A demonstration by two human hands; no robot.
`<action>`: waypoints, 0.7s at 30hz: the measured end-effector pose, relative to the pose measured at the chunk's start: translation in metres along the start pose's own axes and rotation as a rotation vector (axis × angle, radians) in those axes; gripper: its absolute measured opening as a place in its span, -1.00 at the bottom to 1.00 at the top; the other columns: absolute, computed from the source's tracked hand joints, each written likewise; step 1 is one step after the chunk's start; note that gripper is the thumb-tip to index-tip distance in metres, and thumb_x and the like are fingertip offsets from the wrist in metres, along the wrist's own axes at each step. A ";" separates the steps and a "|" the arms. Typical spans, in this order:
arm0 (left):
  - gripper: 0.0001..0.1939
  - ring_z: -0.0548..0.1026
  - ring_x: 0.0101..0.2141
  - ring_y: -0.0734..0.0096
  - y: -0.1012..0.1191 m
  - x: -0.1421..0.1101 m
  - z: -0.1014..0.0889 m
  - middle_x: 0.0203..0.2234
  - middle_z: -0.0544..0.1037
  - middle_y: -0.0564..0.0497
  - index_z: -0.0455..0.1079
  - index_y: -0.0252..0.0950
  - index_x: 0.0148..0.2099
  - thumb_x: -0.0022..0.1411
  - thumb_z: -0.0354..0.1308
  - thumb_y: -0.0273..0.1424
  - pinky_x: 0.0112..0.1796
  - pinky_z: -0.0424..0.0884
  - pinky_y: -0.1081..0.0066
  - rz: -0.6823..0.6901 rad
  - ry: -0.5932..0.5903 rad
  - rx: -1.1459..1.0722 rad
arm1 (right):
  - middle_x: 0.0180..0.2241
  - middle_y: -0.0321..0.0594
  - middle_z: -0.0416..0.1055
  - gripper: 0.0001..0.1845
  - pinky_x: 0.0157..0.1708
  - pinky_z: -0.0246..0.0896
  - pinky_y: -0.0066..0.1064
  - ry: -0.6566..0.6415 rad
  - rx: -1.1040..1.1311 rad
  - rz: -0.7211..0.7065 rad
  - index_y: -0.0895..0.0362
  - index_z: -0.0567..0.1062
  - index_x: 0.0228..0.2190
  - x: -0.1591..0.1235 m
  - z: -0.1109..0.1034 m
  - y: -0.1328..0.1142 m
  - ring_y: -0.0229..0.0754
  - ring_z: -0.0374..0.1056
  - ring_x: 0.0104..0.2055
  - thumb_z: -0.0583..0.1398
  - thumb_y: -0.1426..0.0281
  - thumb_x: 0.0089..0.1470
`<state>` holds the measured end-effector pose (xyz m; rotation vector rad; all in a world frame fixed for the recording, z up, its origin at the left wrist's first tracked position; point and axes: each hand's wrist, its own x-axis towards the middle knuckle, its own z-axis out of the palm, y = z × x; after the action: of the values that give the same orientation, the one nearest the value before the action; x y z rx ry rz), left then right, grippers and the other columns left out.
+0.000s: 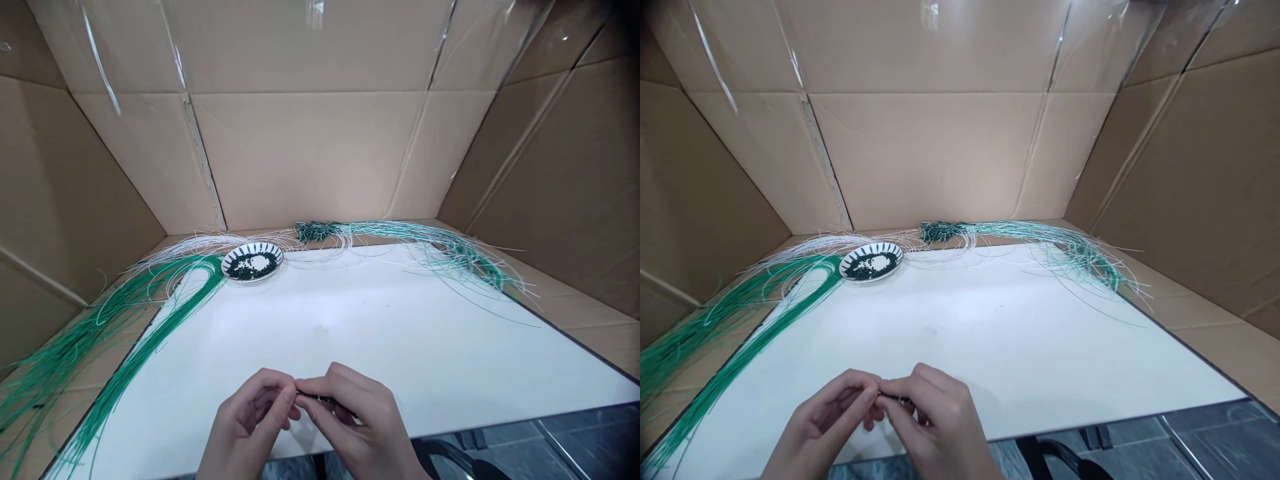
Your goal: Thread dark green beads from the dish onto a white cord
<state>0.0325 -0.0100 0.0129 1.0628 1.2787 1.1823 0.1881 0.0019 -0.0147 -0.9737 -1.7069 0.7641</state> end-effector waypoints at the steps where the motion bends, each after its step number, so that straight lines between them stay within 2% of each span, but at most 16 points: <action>1: -0.70 0.47 -0.47 0.34 0.001 0.000 0.000 -0.59 0.52 0.10 0.56 -0.22 -0.43 0.06 0.41 -0.09 -0.37 0.39 0.48 -0.006 -0.005 -0.014 | -0.50 -0.24 0.47 -0.83 -0.54 0.21 -0.46 0.010 0.010 -0.020 0.10 0.70 -0.26 0.000 0.001 0.001 -0.24 0.32 -0.53 0.26 0.46 0.21; 6: -0.71 0.48 -0.40 0.33 0.003 -0.002 0.001 -0.52 0.57 0.08 0.56 -0.20 -0.45 0.03 0.44 -0.10 -0.32 0.41 0.50 -0.010 0.004 -0.072 | -0.40 -0.15 0.58 -0.86 -0.33 0.38 -0.46 0.035 0.093 -0.075 0.16 0.63 -0.30 -0.004 0.006 0.003 -0.18 0.51 -0.37 0.24 0.53 0.21; 10: -0.73 0.48 -0.38 0.32 0.003 -0.002 -0.001 -0.49 0.58 0.08 0.55 -0.19 -0.44 0.07 0.42 -0.12 -0.29 0.40 0.49 -0.006 0.017 -0.048 | -0.37 -0.16 0.63 -0.87 -0.29 0.41 -0.46 0.040 0.105 -0.038 0.13 0.63 -0.30 -0.006 0.008 0.003 -0.17 0.55 -0.35 0.25 0.51 0.22; 13: -0.71 0.46 -0.40 0.33 0.003 -0.001 -0.004 -0.51 0.56 0.08 0.54 -0.20 -0.44 0.08 0.41 -0.10 -0.30 0.38 0.48 -0.033 -0.030 -0.069 | -0.38 -0.17 0.63 -0.88 -0.33 0.41 -0.45 0.046 0.135 -0.021 0.11 0.64 -0.30 -0.005 0.007 0.002 -0.17 0.55 -0.37 0.27 0.49 0.22; 16: -0.70 0.43 -0.42 0.35 0.001 0.001 -0.008 -0.52 0.52 0.09 0.55 -0.21 -0.44 0.09 0.39 -0.08 -0.31 0.36 0.46 -0.061 -0.108 -0.110 | -0.41 -0.21 0.62 -0.86 -0.35 0.40 -0.40 0.065 0.165 -0.096 0.07 0.66 -0.29 -0.002 0.004 0.001 -0.17 0.50 -0.39 0.31 0.54 0.18; 18: -0.69 0.44 -0.36 0.34 -0.003 0.003 -0.008 -0.42 0.54 0.06 0.56 -0.21 -0.45 0.07 0.41 -0.08 -0.25 0.36 0.47 -0.071 -0.106 -0.128 | -0.44 -0.24 0.58 -0.84 -0.33 0.38 -0.38 0.112 0.185 -0.118 0.01 0.69 -0.30 -0.001 0.004 0.001 -0.17 0.44 -0.38 0.36 0.53 0.14; 21: -0.67 0.44 -0.20 0.32 -0.007 0.005 -0.005 -0.30 0.51 0.03 0.58 -0.22 -0.47 -0.02 0.48 -0.07 -0.15 0.33 0.51 -0.117 -0.090 -0.220 | -0.45 -0.27 0.48 -0.93 -0.34 0.34 -0.37 0.211 0.337 -0.012 -0.07 0.72 -0.36 -0.001 0.012 0.002 -0.17 0.38 -0.37 0.43 0.38 0.08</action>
<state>0.0272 -0.0067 0.0049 0.8599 1.0982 1.1441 0.1776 0.0012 -0.0203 -0.7796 -1.3476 0.8750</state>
